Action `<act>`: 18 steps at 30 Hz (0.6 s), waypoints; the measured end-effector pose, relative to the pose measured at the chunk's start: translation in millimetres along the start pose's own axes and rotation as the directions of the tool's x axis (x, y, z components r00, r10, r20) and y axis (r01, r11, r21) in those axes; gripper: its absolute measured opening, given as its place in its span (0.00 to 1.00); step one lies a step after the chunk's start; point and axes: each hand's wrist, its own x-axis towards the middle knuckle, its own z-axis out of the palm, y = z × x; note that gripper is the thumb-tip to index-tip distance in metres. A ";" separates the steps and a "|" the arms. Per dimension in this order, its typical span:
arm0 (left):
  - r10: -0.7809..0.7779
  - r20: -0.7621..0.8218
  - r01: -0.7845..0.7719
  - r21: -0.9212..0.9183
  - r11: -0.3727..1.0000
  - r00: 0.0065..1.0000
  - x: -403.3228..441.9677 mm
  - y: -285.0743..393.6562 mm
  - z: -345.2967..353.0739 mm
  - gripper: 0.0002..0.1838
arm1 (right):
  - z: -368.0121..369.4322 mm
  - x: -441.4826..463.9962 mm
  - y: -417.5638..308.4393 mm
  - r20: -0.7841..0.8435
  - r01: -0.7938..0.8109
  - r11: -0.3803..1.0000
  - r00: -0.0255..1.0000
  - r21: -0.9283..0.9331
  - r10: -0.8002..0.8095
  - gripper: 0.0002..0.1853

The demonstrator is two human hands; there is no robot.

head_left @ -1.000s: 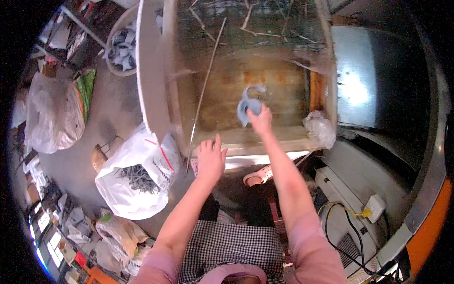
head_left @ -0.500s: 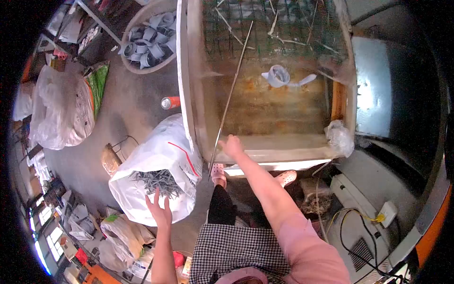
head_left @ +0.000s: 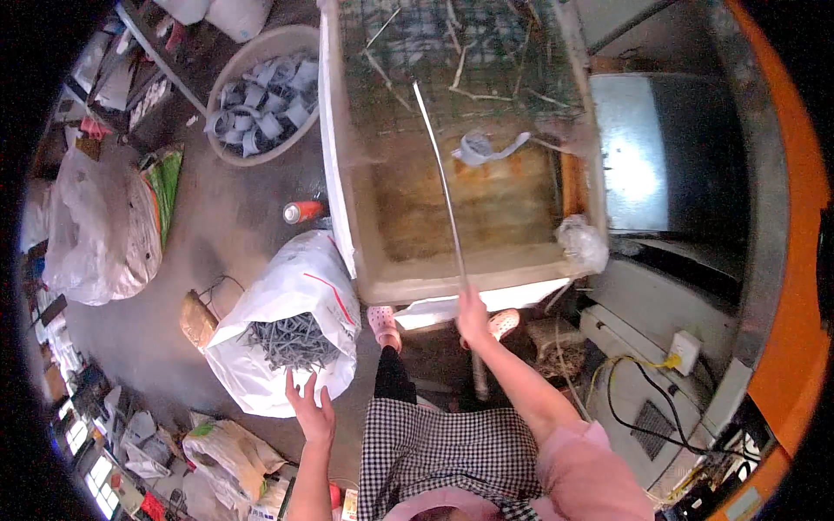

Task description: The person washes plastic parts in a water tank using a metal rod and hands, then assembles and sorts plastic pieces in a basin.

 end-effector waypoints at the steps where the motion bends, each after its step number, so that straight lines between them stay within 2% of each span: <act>1: 0.018 0.007 -0.018 0.003 1.000 1.000 -0.5 8.6 -4.3 0.19 | -44.0 -25.4 -2.4 0.025 -0.061 0.998 0.998 -0.005 0.061 0.16; 2: 0.034 0.015 -0.034 0.006 0.999 0.999 -2.7 17.6 -9.1 0.19 | -77.5 -47.0 11.1 -0.040 0.080 0.983 0.995 -0.165 -0.088 0.18; 4: 0.038 0.029 -0.038 -0.026 0.999 0.999 -5.6 31.2 -14.9 0.17 | -135.9 -86.7 36.1 -0.046 0.014 0.970 0.999 -0.241 -0.026 0.22; 5: 0.083 0.053 -0.081 -0.032 0.996 0.995 -8.5 33.5 -15.3 0.17 | -161.9 -104.8 45.9 -0.048 0.063 0.922 0.995 -0.383 -0.088 0.23; 6: 0.128 0.074 -0.125 -0.038 0.991 0.989 -9.8 37.9 -16.3 0.16 | -184.4 -118.2 47.5 -0.047 -0.083 0.911 0.996 -0.404 0.070 0.24; 9: 0.170 0.118 -0.166 -0.050 0.985 0.978 -15.5 58.9 -19.6 0.17 | -222.2 -137.9 69.1 -0.073 -0.046 0.889 0.997 -0.455 0.015 0.24; 11: 0.167 0.182 -0.160 -0.057 0.986 0.969 -19.8 69.8 -20.1 0.17 | -236.4 -142.2 70.7 -0.013 -0.094 0.825 0.994 -0.558 0.105 0.26; 14: 0.156 0.213 -0.146 -0.060 0.987 0.964 -21.6 90.4 -23.0 0.17 | -243.2 -137.4 69.5 -0.008 -0.110 0.803 0.992 -0.586 0.130 0.26; 18: 0.249 0.206 -0.255 0.004 0.967 0.946 -23.2 103.4 -21.0 0.17 | -246.8 -121.7 58.2 -0.040 -0.062 0.855 0.998 -0.516 0.049 0.23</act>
